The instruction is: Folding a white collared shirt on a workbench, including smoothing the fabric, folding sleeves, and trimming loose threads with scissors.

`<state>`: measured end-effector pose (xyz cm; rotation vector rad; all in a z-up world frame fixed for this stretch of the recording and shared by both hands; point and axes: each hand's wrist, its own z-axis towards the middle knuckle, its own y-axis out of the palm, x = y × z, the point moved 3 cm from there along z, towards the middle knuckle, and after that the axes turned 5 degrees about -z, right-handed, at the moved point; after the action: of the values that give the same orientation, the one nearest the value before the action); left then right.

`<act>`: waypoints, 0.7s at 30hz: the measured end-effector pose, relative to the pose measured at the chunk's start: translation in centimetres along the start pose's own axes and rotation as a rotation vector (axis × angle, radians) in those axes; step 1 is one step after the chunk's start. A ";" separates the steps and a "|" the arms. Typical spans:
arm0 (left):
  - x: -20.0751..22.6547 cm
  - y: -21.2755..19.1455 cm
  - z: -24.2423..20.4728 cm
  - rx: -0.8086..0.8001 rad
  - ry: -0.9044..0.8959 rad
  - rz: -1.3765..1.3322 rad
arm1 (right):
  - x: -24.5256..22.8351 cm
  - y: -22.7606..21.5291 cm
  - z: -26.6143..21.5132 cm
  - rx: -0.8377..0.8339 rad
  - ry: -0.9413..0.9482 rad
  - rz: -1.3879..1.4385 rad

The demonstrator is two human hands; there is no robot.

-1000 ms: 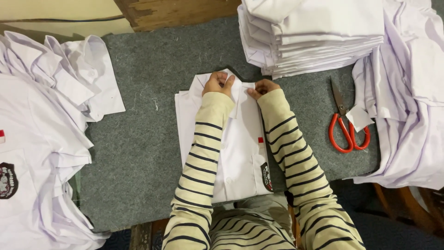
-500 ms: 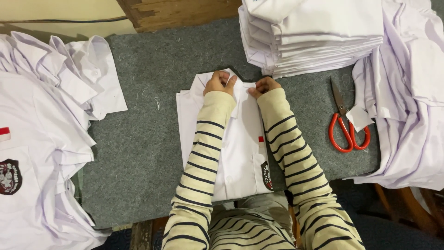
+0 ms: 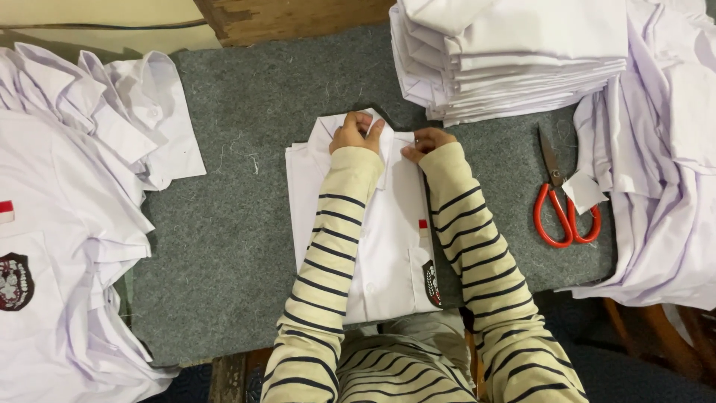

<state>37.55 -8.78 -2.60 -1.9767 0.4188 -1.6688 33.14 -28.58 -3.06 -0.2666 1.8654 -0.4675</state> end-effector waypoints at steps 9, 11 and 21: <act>-0.7 0.3 0.5 0.015 -0.002 -0.021 | 1.5 0.7 1.1 0.061 -0.057 0.081; -0.6 0.2 0.4 0.013 0.008 -0.025 | 1.1 0.4 1.0 0.066 -0.049 0.054; -7.9 -10.8 0.5 0.449 0.342 0.141 | -4.6 0.1 -3.2 0.074 0.280 -0.563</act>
<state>35.54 4.43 -2.99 -1.3180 0.2642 -1.8223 31.67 -25.97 1.75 -0.7137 2.0278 -0.9968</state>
